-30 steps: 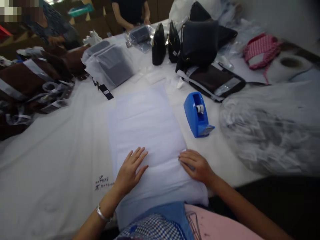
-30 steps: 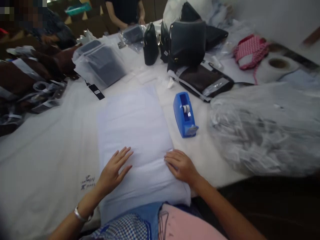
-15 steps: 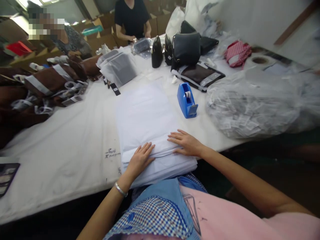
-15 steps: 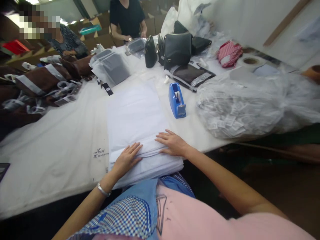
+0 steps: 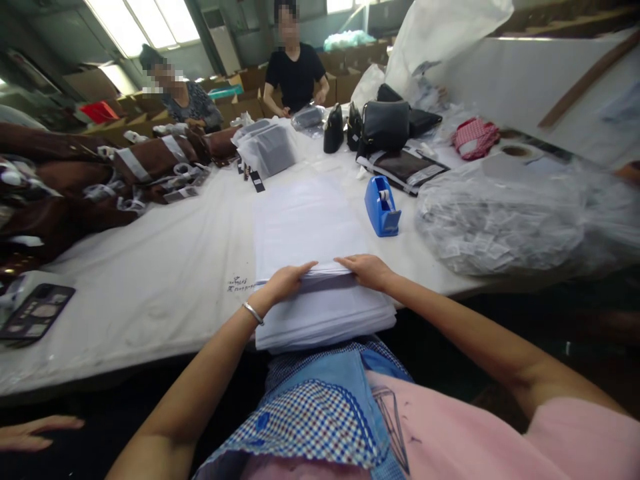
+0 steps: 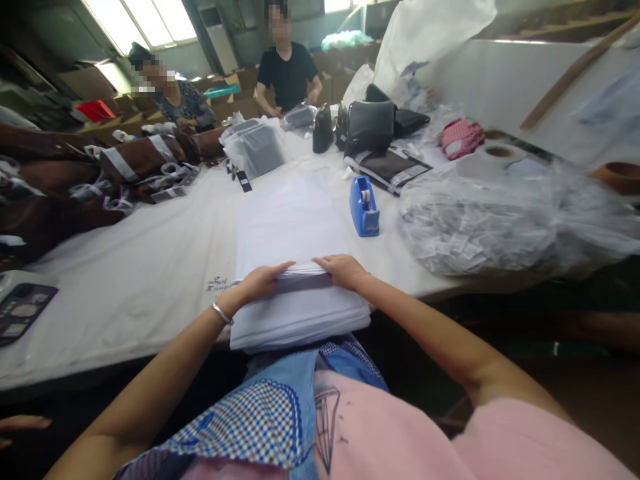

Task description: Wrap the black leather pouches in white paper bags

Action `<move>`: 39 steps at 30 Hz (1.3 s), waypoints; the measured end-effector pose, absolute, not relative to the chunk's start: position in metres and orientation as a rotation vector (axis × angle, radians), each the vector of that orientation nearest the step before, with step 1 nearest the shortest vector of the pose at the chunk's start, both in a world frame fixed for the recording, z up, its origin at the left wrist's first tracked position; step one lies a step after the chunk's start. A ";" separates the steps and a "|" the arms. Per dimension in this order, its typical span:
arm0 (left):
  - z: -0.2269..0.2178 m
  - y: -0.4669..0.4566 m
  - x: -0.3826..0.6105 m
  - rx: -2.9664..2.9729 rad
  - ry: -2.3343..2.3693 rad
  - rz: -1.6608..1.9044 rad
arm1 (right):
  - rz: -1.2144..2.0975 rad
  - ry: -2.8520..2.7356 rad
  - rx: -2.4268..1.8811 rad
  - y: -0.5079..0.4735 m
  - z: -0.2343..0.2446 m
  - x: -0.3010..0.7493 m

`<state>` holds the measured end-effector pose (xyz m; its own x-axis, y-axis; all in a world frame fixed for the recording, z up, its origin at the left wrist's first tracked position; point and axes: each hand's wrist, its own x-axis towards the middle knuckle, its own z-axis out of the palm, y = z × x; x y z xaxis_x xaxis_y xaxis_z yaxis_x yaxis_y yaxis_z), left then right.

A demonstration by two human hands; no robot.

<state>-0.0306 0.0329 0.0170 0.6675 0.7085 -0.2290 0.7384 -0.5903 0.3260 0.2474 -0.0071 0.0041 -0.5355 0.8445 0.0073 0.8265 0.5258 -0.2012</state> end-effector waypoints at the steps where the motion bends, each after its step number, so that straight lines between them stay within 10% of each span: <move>1: 0.021 0.037 -0.031 2.489 1.114 -0.091 | 0.278 -2.638 -1.529 -0.004 0.008 0.246; 16: 0.037 -0.013 -0.041 2.800 1.395 0.083 | 0.176 -2.464 -1.517 -0.014 0.035 0.250; 39: -0.015 -0.115 -0.048 2.975 1.171 0.435 | 0.070 -2.634 -1.041 -0.116 -0.051 0.271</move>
<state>-0.0481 -0.1152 -0.0154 0.7009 0.6565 0.2789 0.6794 -0.7335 0.0191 0.2714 -0.1162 -0.0506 -0.6892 0.6744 0.2649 0.6595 0.7353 -0.1563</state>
